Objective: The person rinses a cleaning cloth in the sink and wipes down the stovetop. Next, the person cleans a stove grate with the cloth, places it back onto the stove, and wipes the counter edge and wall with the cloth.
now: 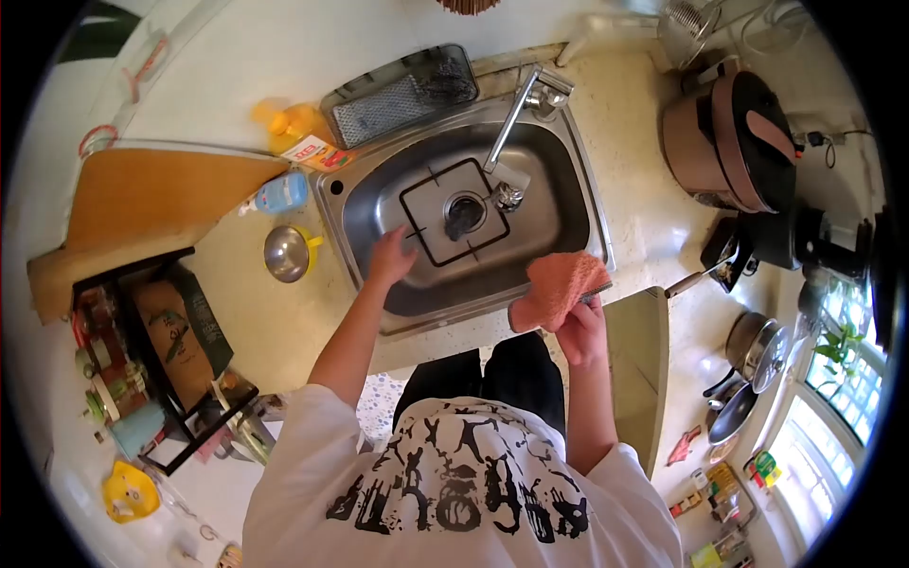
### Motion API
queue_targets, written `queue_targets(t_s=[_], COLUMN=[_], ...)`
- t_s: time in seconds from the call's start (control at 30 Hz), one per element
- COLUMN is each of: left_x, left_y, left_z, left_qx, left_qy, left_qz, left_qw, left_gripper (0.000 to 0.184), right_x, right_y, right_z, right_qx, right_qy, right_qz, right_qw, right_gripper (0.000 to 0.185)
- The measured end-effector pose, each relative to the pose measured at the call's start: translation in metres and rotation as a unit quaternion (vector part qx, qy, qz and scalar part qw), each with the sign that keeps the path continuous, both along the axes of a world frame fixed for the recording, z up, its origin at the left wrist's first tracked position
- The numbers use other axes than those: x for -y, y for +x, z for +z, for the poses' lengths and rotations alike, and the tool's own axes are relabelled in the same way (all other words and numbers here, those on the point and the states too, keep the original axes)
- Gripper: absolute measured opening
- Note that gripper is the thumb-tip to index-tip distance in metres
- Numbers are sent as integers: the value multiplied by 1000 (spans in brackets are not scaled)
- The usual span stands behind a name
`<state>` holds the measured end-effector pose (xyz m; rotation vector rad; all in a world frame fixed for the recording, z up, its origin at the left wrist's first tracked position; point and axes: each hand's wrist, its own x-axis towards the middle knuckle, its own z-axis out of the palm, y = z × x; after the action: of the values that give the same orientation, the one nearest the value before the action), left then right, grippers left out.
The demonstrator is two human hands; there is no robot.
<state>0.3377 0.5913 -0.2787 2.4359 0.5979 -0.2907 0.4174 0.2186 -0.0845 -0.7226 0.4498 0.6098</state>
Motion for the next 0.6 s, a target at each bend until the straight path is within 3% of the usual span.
queue_targets(t_s=[0.17, 0.27, 0.4, 0.6], left_x=[-1, 2, -1, -9], left_y=[13, 18, 21, 14], left_z=[-32, -45, -62, -58], left_qx=[-48, -55, 30, 32], left_qy=[-12, 12, 4, -34], left_qz=[-34, -30, -30, -170], left_qw=[998, 998, 999, 984], left_gripper=[56, 42, 15, 18], right_x=[8, 18, 29, 40], right_y=[-18, -31, -40, -42], right_z=[-12, -21, -24, -14], right_qx=[-47, -58, -69, -73], right_qy=[49, 26, 44, 62], right_qz=[-67, -103, -119, -96], right_qw=[995, 993, 989, 991], right_gripper=[58, 59, 65, 81])
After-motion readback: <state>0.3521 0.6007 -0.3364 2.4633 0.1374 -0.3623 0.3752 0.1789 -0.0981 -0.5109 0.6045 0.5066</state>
